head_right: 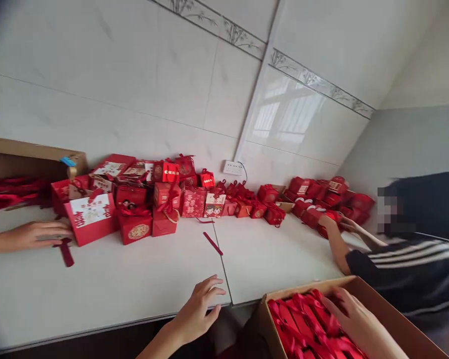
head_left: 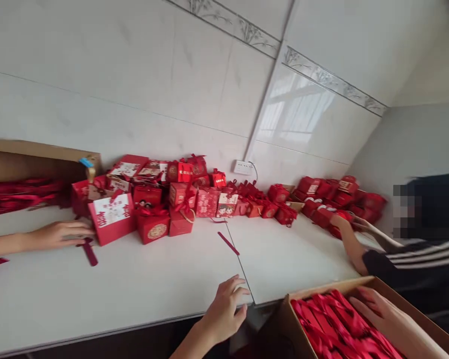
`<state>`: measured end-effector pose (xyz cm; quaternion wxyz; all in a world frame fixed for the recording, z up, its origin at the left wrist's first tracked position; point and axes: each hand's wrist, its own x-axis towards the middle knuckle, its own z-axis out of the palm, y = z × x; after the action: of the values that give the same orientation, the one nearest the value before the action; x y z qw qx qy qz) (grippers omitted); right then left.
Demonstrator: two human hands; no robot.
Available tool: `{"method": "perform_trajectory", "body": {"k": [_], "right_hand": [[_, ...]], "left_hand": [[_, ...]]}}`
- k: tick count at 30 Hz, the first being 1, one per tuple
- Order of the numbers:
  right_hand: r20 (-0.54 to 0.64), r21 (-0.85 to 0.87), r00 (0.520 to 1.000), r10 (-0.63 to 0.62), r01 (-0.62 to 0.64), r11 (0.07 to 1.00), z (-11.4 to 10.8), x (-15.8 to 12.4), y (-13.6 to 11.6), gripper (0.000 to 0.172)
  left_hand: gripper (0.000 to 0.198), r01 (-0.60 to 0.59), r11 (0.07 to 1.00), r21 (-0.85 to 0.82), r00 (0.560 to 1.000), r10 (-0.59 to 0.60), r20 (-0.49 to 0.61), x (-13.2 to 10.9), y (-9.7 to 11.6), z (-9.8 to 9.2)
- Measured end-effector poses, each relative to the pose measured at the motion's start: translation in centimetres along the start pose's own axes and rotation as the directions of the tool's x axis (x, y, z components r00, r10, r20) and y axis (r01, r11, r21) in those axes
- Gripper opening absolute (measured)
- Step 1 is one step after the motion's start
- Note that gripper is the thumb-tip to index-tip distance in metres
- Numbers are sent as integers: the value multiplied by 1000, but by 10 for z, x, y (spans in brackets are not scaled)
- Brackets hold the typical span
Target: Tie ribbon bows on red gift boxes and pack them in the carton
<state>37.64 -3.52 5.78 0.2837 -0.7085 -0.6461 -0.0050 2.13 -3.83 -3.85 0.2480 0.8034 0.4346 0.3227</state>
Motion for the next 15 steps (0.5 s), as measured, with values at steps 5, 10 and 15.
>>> {"method": "perform_trajectory", "body": {"k": [5, 10, 15], "right_hand": [[284, 395, 840, -463, 338, 854, 111, 54, -198, 43], [124, 456, 915, -384, 291, 841, 196, 82, -374, 87], [164, 462, 977, -136, 46, 886, 235, 100, -432, 101]], "left_hand": [[26, 242, 970, 34, 923, -219, -317, -32, -49, -49], [20, 234, 964, -123, 824, -264, -501, -51, -71, -55], [21, 237, 964, -124, 854, -268, -447, -51, -69, -50]]}}
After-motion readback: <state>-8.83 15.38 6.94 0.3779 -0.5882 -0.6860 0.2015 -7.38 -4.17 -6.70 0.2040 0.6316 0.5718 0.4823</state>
